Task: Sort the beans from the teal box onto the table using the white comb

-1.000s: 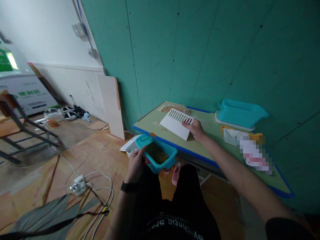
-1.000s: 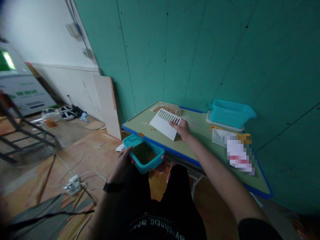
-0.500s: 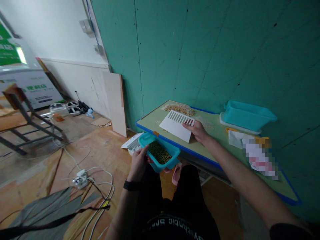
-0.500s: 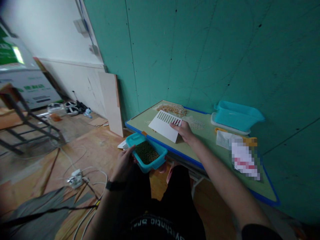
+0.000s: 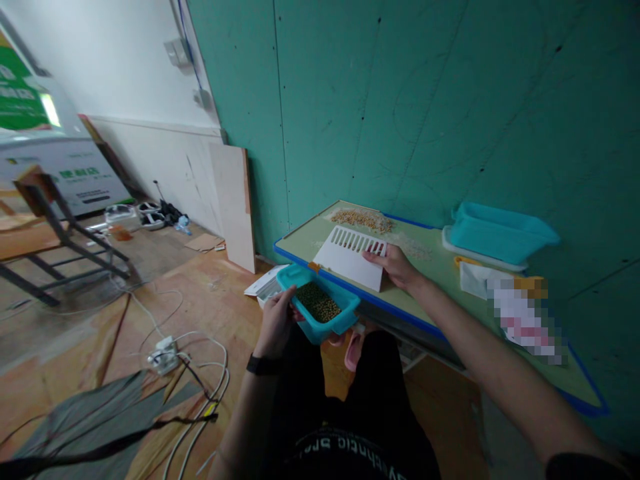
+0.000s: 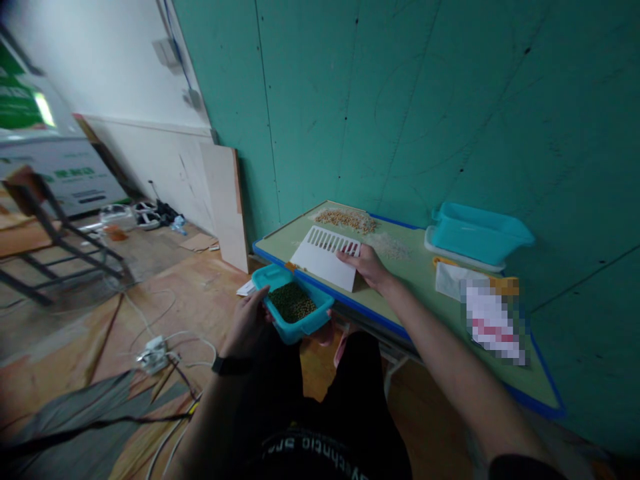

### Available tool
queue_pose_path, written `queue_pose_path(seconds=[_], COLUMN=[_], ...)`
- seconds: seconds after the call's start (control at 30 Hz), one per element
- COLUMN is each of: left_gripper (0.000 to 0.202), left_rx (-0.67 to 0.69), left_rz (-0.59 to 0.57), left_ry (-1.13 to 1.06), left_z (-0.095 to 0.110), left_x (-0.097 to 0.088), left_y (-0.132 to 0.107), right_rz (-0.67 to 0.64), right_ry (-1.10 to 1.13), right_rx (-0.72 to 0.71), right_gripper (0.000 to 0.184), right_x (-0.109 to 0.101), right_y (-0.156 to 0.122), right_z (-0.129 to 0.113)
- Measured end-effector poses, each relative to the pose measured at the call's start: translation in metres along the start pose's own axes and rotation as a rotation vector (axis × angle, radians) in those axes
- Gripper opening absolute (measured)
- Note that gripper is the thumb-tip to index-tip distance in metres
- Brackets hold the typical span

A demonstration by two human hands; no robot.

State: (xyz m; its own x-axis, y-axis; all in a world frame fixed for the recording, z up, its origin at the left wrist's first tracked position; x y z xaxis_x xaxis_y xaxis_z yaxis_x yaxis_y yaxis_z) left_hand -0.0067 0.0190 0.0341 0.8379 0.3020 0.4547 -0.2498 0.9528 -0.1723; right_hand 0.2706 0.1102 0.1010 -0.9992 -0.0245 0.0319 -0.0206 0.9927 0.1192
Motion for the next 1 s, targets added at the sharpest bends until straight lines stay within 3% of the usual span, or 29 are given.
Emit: queue_pose_path(seconds=[0.23,0.3,0.47,0.57,0.83,1.0], left_gripper=[0.049,0.050,0.050,0.047,0.043,0.041], left_rx=[-0.015,-0.024,-0.034,-0.036,-0.006,0.015], left_rz=[0.025,0.022,-0.016,-0.026,0.000,-0.007], left_ry=[-0.005,-0.001,0.021,0.051,0.037,0.015], left_z=[0.000,-0.002,-0.007,-0.009,-0.014,-0.018], left_x=[0.006,0.007,0.006,0.004,0.004,0.004], left_y=[0.001,-0.001,-0.011,-0.015,-0.019,-0.024], right_rz=[-0.067,0.009,0.389,0.515,0.624,0.588], right_ry=[0.016,0.040,0.147,0.147,0.098,0.110], right_rx=[0.047,0.036,-0.056,-0.062,0.017,0.047], right_gripper=[0.048,0.049,0.058,0.055,0.033,0.029], right_x=[0.003,-0.003,-0.037,-0.054,-0.064,-0.065], right_y=[-0.008,-0.003,0.019,0.027,0.032,0.033], right_z=[-0.006,-0.008,-0.007,-0.002,0.004,0.004])
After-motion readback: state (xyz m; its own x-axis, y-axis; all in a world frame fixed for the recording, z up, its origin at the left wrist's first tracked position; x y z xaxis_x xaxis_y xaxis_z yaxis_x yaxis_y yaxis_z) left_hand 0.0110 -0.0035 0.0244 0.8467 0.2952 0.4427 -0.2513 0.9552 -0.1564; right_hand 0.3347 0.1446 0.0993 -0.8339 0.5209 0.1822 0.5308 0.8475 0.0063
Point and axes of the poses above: each hand's wrist, its own y-axis towards the middle knuckle, its own x-axis out of the palm, z = x × y, the point moved 1 cm from there along y, towards the middle knuckle, and after that the axes turned 7 degrees about z, right-handed, at the moved point
